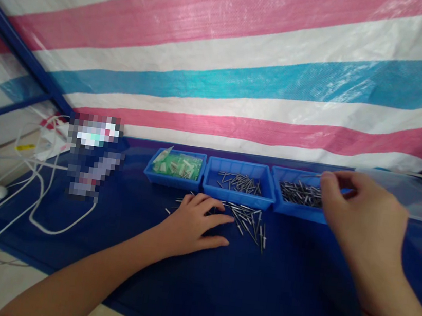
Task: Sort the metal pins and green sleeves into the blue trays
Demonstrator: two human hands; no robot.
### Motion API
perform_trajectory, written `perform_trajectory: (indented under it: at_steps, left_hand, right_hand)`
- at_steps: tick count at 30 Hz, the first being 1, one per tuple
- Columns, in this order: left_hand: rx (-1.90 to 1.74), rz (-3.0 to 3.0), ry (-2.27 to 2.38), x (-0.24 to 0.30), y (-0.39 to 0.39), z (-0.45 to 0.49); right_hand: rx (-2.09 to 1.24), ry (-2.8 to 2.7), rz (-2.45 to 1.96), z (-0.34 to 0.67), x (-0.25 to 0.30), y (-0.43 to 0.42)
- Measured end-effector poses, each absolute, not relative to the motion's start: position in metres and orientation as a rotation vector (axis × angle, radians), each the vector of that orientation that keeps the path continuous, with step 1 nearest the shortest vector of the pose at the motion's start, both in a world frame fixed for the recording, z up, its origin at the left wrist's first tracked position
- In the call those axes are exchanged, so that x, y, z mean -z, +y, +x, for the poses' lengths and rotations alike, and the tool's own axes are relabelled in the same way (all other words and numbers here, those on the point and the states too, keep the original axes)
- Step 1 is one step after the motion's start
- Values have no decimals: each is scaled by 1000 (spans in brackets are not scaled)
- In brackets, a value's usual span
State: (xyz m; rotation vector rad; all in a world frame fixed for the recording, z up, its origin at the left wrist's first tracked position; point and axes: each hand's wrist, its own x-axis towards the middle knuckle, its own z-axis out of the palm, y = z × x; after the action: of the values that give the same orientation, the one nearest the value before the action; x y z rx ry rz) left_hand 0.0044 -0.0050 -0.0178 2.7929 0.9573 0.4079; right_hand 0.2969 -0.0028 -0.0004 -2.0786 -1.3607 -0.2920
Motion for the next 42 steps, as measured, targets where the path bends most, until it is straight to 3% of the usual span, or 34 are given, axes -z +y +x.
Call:
perform_trajectory:
  at_steps: [3, 18, 28, 36, 42]
  left_hand:
    - [-379, 2809, 965, 20, -5, 6]
    - [-394, 2953, 909, 26, 8, 3]
    - [-1071, 2262, 984, 11, 2, 7]
    - [-1113, 1950, 1011, 13, -6, 13]
    - [-1023, 1826, 1027, 13, -5, 13]
  right_hand:
    - [335, -1386, -2242, 305, 5, 3]
    - [331, -1869, -1362, 218, -3, -20]
    - [-204, -2054, -1304, 185, 13, -34]
    - [-547, -1915, -1281, 171, 17, -37]
    - [-618, -1839, -1291, 174, 21, -35]
